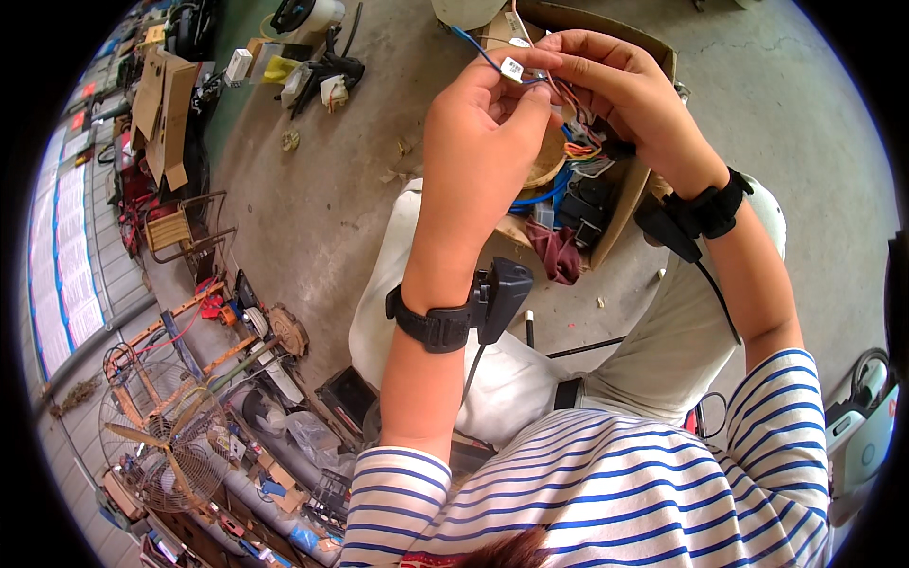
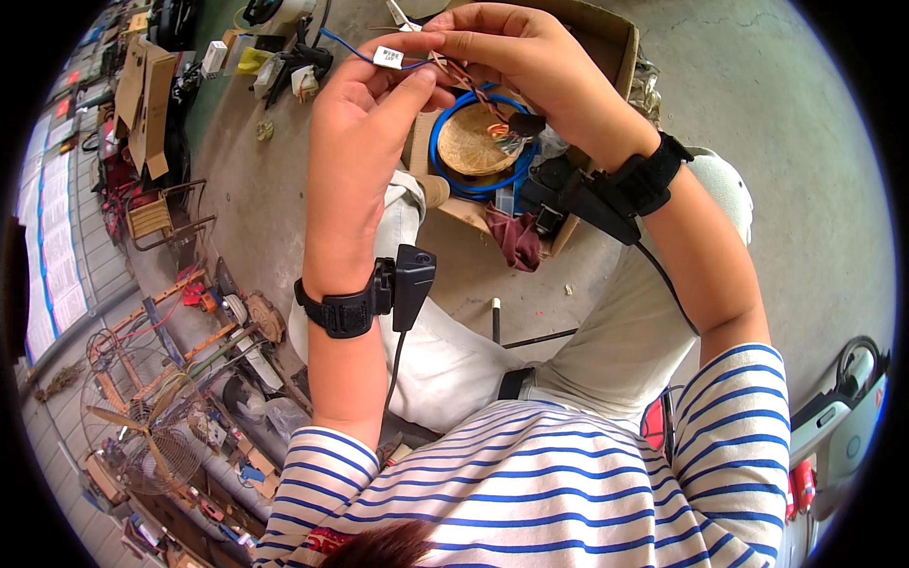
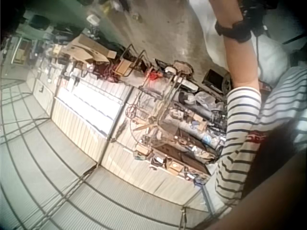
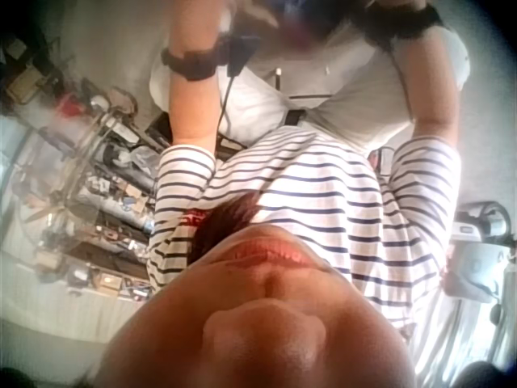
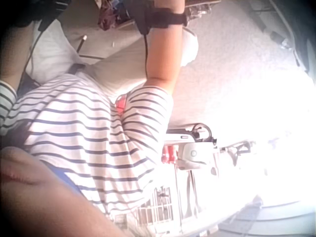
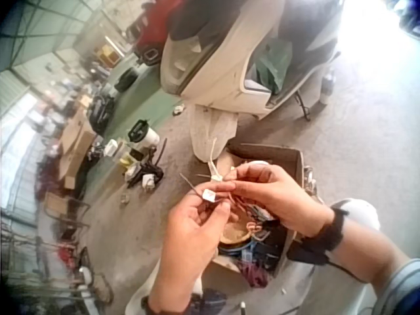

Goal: The person holds a bundle of wires and sorts through them by hand, separating individual wires and checking the labels on them.

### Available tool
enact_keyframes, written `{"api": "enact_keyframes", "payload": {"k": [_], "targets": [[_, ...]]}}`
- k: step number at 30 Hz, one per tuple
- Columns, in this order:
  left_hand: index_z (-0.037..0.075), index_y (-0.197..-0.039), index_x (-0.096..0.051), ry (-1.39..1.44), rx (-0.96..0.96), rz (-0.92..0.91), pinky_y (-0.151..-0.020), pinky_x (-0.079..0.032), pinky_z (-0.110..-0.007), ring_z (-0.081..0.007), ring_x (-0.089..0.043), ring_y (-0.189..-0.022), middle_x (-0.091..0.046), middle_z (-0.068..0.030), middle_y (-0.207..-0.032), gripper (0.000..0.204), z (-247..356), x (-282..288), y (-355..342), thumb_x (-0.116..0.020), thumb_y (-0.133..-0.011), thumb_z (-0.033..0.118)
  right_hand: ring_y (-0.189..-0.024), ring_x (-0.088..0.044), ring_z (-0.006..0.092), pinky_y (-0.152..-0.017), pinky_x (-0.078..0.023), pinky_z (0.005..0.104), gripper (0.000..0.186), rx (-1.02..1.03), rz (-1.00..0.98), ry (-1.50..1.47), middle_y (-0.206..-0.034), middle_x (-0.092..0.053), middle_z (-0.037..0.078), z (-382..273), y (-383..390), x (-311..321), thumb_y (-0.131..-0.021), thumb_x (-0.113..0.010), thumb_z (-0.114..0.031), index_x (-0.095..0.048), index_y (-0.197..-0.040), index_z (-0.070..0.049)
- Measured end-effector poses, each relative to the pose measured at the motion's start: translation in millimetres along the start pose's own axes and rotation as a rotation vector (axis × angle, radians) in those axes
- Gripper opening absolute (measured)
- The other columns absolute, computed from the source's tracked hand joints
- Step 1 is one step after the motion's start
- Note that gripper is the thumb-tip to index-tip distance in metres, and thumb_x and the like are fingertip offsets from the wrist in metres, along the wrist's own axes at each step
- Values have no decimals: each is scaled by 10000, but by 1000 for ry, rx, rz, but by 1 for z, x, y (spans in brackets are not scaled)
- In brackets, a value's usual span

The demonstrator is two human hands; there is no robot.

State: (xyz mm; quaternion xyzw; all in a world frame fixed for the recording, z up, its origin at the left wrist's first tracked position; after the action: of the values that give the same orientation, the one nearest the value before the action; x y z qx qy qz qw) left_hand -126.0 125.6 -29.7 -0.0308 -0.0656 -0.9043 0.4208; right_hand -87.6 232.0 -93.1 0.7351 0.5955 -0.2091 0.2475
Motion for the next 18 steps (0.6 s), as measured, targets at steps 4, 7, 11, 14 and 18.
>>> {"api": "enact_keyframes", "payload": {"k": [4,7,11,14,18], "targets": [[-3,-1098,-609,-174,-16,-31,-743,-496,-232,-118,-626,-794,-656,-70,-959,222,4,-6,3,-529,-891,15,-961,-600,109,-857,-486,242,258,4,-91,-27,-1063,-618,72,2,-1,3,-926,-535,-108,-559,-1147,24],[20,-995,-637,-426,-242,56,-617,-491,-285,-211,-644,-687,-662,-124,-817,175,22,-3,7,-526,-859,12,-952,-602,111,-860,-483,248,280,10,-27,-86,-1072,-618,68,2,0,5,-932,-524,-106,-549,-1175,31],[42,-999,-645,-837,-479,140,-629,-480,-301,-211,-617,-684,-657,-120,-815,164,41,3,11,-565,-856,44,-947,-602,108,-859,-481,241,286,73,-12,-13,-1074,-618,59,-5,1,0,-937,-516,-103,-546,-1191,22],[56,-990,-649,-1017,-558,161,-599,-465,-272,-145,-607,-637,-659,-91,-782,141,45,4,12,-600,-864,95,-947,-600,101,-845,-486,232,271,94,-38,15,-1063,-621,50,-4,0,3,-939,-511,-98,-556,-1183,13],[32,-926,-631,-892,-384,104,-672,-463,-383,-299,-588,-756,-636,-134,-799,113,39,6,10,-609,-818,58,-929,-605,94,-815,-494,225,242,95,-54,21,-1050,-621,46,-5,0,-2,-925,-544,-104,-556,-1145,-4]]}}
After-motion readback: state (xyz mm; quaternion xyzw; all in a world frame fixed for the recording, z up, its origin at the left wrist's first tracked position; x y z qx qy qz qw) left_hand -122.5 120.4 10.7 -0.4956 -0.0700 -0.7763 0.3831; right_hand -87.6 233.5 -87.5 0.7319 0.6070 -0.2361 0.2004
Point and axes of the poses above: each hand's wrist, its own y-axis away from the middle knuckle, its own x-axis out of the back of the hand, z = x × y, the point moved 8 cm from there along -y, towards the middle knuckle
